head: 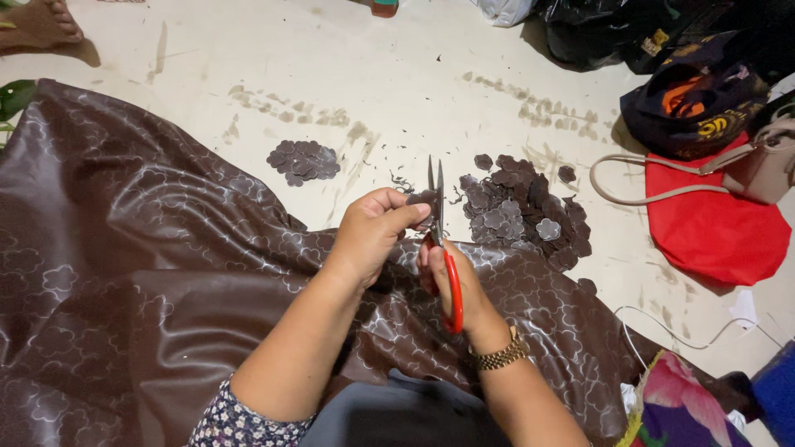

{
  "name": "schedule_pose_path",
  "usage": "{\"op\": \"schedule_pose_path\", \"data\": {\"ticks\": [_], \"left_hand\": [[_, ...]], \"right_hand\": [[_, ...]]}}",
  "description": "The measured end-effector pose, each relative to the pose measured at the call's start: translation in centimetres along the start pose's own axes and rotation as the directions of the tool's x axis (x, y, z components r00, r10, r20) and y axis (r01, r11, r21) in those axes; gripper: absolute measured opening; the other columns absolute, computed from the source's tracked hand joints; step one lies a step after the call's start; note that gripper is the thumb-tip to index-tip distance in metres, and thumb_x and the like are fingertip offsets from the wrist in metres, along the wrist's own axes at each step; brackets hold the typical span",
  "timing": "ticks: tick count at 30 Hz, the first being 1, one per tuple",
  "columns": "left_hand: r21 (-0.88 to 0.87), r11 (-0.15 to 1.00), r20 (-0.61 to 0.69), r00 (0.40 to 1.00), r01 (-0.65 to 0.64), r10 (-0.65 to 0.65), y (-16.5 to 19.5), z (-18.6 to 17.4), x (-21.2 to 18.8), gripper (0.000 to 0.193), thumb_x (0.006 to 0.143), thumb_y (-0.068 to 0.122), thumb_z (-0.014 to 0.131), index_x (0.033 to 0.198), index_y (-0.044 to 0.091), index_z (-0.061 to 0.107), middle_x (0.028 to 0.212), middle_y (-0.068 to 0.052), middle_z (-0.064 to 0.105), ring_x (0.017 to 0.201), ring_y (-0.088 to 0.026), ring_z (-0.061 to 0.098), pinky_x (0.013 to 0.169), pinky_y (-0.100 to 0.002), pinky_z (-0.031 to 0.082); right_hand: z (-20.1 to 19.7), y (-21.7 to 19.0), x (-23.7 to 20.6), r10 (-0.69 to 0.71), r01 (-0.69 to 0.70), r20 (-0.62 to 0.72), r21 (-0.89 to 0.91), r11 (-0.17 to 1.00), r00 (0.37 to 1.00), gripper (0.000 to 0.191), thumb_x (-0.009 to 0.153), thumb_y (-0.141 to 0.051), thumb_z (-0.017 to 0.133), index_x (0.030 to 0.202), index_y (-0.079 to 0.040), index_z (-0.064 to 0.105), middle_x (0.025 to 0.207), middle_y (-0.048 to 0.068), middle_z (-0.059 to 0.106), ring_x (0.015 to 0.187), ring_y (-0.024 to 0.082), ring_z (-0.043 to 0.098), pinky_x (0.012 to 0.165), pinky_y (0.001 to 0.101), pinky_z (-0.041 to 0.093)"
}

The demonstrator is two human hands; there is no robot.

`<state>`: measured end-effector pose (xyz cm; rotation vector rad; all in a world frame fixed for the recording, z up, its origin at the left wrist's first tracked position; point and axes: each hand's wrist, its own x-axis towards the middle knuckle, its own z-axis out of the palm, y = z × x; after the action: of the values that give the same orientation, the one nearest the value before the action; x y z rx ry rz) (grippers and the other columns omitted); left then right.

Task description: The person uses red-handled scissors to cut small, flower-shaped pieces from a brown patterned fabric. They hold the fabric with one hand and cut with the other, placing the cut pieces on the floor.

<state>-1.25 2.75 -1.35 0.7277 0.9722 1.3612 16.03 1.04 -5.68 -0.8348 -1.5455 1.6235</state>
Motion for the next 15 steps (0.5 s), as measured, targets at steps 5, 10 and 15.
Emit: {"op": "schedule_pose_path", "data": {"ticks": [5,10,15], "left_hand": [[0.04,0.999,-0.004,1.0,-0.006,0.006,0.3,-0.7,0.2,0.009,0.088,0.003,0.074,0.084,0.002,0.066,0.079,-0.006,0.071,0.071,-0.01,0.065,0.067,-0.024,0.054],[0.051,0.999,0.004,1.0,-0.012,0.012,0.4,-1.2,0.2,0.006,0.089,0.003,0.072,0.087,0.002,0.066,0.081,-0.005,0.071,0.071,-0.009,0.063,0.066,-0.024,0.052],[0.025,1.0,0.027,0.999,-0.018,0.017,0.4,-1.3,0.4,0.004,0.089,0.003,0.071,0.09,0.003,0.067,0.084,-0.004,0.072,0.073,-0.008,0.063,0.066,-0.023,0.052]], "right_hand": [[0.0,-0.6,-0.2,0.014,-0.014,-0.004,-0.08,0.997,1.0,0.045,0.106,-0.053,0.042,0.095,-0.01,0.053,0.079,-0.004,0.049,0.063,0.007,0.043,0.055,0.024,0.037],[-0.2,-1.1,-0.2,0.022,-0.02,0.009,-0.143,0.99,1.0,0.044,0.106,-0.049,0.041,0.094,-0.01,0.056,0.077,-0.003,0.052,0.062,0.008,0.046,0.054,0.0245,0.04],[-0.2,-1.0,-0.1,0.052,-0.053,-0.014,-0.174,0.983,0.999,0.044,0.106,-0.048,0.041,0.092,-0.009,0.056,0.074,-0.002,0.051,0.06,0.008,0.046,0.053,0.0254,0.04]]}}
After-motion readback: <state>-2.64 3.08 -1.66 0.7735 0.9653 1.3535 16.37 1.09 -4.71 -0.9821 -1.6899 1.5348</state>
